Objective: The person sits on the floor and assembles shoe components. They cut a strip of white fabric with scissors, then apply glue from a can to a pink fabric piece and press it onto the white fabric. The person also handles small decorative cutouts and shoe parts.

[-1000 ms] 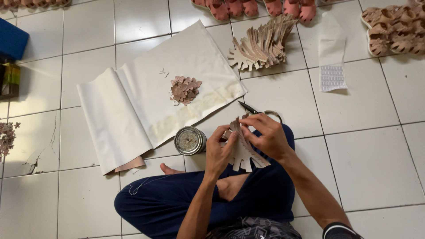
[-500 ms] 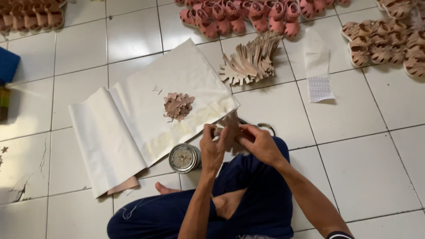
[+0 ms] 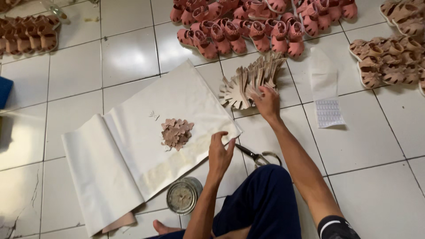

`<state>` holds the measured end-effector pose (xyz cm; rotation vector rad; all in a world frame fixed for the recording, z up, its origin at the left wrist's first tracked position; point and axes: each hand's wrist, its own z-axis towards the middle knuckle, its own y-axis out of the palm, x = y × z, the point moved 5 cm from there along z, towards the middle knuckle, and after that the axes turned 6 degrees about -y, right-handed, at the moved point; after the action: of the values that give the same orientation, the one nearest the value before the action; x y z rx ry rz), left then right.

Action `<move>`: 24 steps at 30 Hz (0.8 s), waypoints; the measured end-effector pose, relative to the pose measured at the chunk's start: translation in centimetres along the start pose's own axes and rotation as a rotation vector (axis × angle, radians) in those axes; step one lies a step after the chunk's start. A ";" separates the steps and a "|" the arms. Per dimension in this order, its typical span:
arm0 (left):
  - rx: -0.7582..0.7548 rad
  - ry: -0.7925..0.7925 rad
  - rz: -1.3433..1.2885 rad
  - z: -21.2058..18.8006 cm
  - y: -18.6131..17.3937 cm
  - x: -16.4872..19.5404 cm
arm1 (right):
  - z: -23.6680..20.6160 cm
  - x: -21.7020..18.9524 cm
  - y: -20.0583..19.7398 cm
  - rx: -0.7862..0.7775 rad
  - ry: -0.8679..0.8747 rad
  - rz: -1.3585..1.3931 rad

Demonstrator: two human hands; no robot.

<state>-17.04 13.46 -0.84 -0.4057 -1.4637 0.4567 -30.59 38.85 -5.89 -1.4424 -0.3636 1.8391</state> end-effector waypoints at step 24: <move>0.043 0.033 0.538 18.2 11.7 -6.9 | 2.2 4.0 0.5 -0.118 0.044 -0.007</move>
<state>-36.07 19.55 -11.57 -0.7738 -1.3003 0.9029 -33.08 41.77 -8.30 -1.5563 -0.4610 1.8026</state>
